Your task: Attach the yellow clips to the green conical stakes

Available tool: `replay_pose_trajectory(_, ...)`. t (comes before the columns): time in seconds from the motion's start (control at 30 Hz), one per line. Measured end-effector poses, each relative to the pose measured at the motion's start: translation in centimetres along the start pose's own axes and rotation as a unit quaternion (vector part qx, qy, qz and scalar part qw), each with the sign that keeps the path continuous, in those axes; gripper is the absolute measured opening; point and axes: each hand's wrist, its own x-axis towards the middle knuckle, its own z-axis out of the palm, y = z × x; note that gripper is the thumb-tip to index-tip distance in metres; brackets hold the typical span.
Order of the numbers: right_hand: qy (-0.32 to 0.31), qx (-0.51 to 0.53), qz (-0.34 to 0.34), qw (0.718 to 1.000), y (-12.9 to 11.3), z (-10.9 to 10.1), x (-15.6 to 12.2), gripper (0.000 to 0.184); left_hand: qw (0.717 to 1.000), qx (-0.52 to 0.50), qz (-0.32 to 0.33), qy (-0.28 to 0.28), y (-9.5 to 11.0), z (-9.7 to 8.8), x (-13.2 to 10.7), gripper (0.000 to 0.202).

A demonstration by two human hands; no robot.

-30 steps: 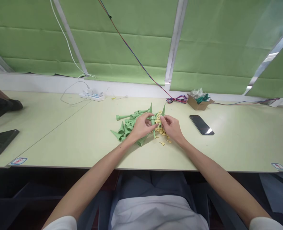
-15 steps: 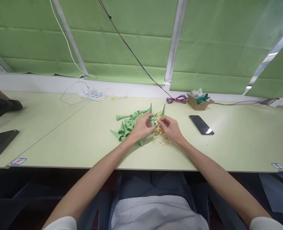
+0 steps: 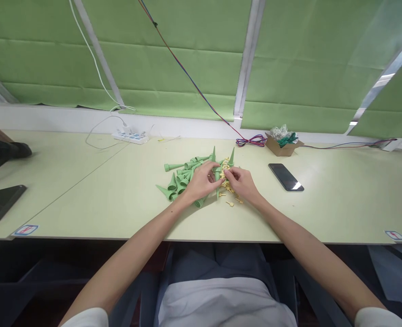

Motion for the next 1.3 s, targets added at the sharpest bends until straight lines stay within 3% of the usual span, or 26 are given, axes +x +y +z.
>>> replay_pose_trajectory(0.5, 0.005, -0.014, 0.045, 0.999, 0.02, 0.15, 0.09, 0.067, 0.999, -0.026, 0.023, -0.002, -0.12, 0.20, -0.03, 0.035)
replay_pose_trajectory(0.6, 0.010, 0.006, 0.045, 0.999, -0.36, 0.03, 0.01, 0.062, 0.999, -0.028, 0.007, 0.013, -0.11, 0.10, 0.12, 0.036)
replay_pose_trajectory(0.73, 0.004, 0.066, 0.022, 0.998, -0.66, -0.06, -0.14, 0.037, 0.999, -0.014, -0.012, 0.037, -0.11, -0.16, 0.29, 0.037)
replay_pose_trajectory(0.9, -0.021, 0.082, 0.007, 0.996, -0.46, 0.00, -0.18, 0.030, 0.999, -0.004, -0.005, 0.038, -0.11, -0.17, 0.27, 0.034)
replay_pose_trajectory(1.3, -0.006, -0.005, 0.003, 1.000, -0.24, -0.10, -0.16, 0.049, 1.000, -0.001, 0.026, 0.016, -0.08, -0.08, 0.04, 0.032)
